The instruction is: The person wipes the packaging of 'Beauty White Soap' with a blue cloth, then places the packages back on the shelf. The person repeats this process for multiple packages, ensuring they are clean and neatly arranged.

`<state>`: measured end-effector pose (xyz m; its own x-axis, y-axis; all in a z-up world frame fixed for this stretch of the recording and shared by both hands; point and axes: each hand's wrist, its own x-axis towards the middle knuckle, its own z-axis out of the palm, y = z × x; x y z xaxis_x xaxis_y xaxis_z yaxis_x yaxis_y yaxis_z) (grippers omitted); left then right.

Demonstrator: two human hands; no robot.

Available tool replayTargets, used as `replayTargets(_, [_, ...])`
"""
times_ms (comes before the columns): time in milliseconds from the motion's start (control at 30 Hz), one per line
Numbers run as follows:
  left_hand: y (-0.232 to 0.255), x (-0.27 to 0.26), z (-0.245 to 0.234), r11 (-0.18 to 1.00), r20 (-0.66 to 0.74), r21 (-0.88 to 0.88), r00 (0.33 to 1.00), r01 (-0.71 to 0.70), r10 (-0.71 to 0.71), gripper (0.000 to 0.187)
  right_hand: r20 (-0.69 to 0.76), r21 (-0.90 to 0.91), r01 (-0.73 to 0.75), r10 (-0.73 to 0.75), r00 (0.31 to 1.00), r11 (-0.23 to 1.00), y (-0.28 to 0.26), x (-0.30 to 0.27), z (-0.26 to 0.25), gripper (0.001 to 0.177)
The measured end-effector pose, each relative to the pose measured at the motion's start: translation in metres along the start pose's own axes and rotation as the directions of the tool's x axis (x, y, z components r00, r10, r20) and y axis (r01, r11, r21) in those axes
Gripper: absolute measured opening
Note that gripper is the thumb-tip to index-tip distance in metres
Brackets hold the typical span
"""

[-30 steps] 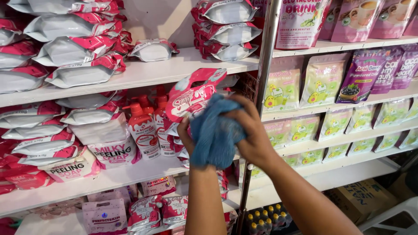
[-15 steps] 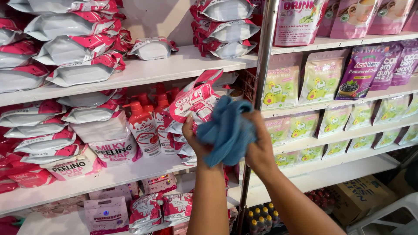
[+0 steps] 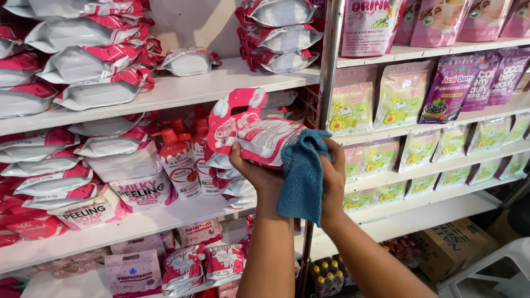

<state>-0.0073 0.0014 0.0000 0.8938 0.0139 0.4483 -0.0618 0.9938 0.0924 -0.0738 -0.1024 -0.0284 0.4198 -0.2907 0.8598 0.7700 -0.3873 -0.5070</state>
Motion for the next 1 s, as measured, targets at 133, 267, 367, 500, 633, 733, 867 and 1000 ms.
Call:
replayTargets(133, [-0.004,-0.005,0.011,0.999,0.053,-0.037,0.999,0.009,-0.007,0.077,0.035,-0.234,0.129,-0.124,0.992,0.964,0.01,0.021,-0.006,0.037])
replayTargets(267, [0.001,-0.002,0.002,0.992,-0.008,-0.044,0.993,-0.116,0.116,0.077,-0.01,-0.197,-0.028,0.027,1.0,0.98,0.02,0.016,-0.003,0.035])
replayTargets(367, [0.014,0.007,-0.006,0.992,0.028,0.008,0.991,-0.128,0.128,0.076,0.011,-0.013,-0.197,0.197,0.98,0.98,0.0,0.011,0.004,0.031])
replayTargets(500, [0.035,0.023,-0.02,0.987,0.019,0.102,0.993,-0.122,0.12,0.072,0.142,0.041,-0.122,0.115,0.983,0.992,-0.004,0.011,0.009,0.029])
replayTargets(633, [0.05,0.024,0.012,0.992,0.025,-0.009,0.992,-0.126,0.126,0.071,0.149,-0.018,0.001,0.002,0.989,1.0,0.006,0.042,0.02,0.023])
replayTargets(733, [0.071,0.031,0.031,0.993,0.025,-0.042,0.994,-0.106,0.107,0.071,0.125,-0.042,0.053,-0.047,0.991,0.998,-0.005,0.067,0.032,0.022])
replayTargets(867, [0.108,0.057,0.036,0.991,0.12,-0.047,0.985,-0.122,0.126,0.071,0.144,-0.252,0.366,-0.34,0.929,0.896,-0.008,0.108,0.059,0.028])
replayTargets(1000, [0.156,0.081,0.05,0.99,0.145,0.078,0.983,-0.122,0.11,0.069,0.011,-0.351,0.428,-0.454,0.891,0.833,0.012,0.17,0.093,0.041])
